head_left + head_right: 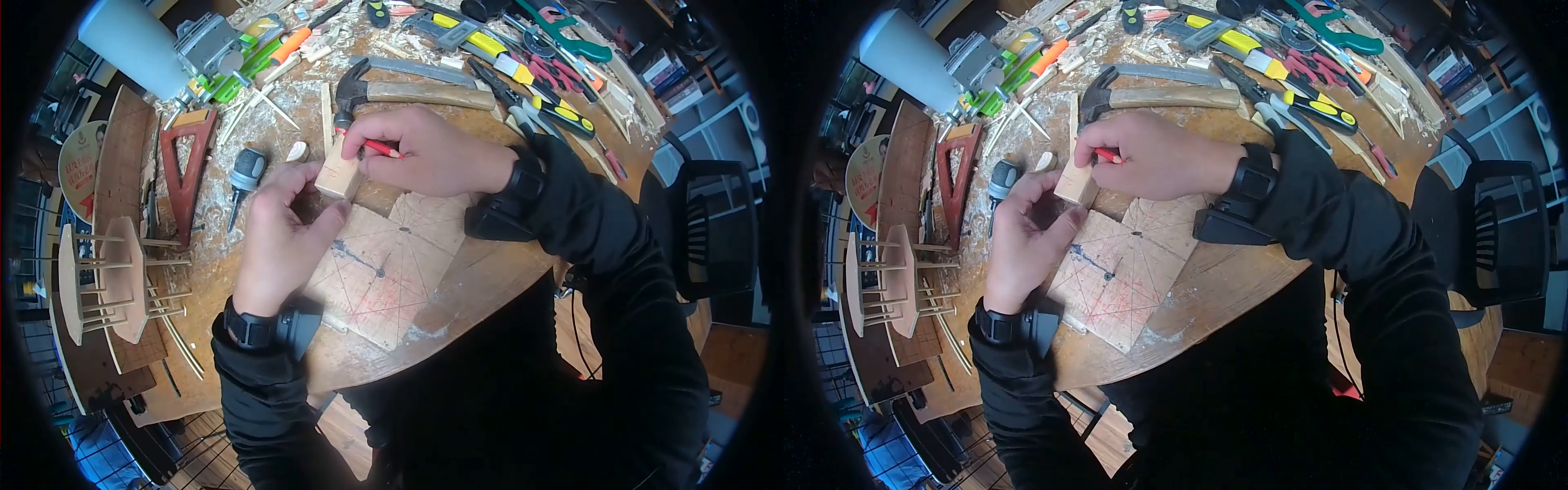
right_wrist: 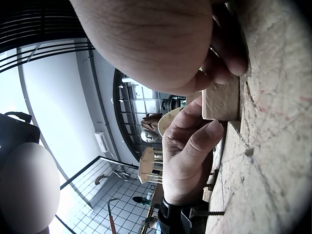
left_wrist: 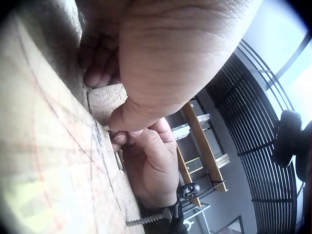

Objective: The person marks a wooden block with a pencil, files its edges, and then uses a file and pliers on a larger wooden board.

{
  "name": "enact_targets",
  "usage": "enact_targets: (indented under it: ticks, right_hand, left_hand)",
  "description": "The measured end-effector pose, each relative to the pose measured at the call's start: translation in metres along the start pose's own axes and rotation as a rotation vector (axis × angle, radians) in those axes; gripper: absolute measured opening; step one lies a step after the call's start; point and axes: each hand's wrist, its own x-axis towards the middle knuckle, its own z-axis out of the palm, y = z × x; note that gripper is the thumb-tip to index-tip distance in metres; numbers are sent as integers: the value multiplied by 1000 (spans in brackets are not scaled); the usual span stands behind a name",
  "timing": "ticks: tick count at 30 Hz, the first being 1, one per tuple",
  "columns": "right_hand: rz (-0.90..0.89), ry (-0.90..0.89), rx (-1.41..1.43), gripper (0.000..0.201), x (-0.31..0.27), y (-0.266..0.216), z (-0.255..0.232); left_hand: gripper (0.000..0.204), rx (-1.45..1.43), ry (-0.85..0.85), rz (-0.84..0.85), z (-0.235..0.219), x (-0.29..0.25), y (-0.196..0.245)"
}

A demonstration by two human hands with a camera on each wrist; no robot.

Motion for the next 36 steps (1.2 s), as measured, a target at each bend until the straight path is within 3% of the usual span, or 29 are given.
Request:
enact_targets:
  ticks: [36]
  right_hand:
    - [-29,1,-11,20,0,3,1]
  left_hand:
    - [42,99,-59,-8,-4,0,0]
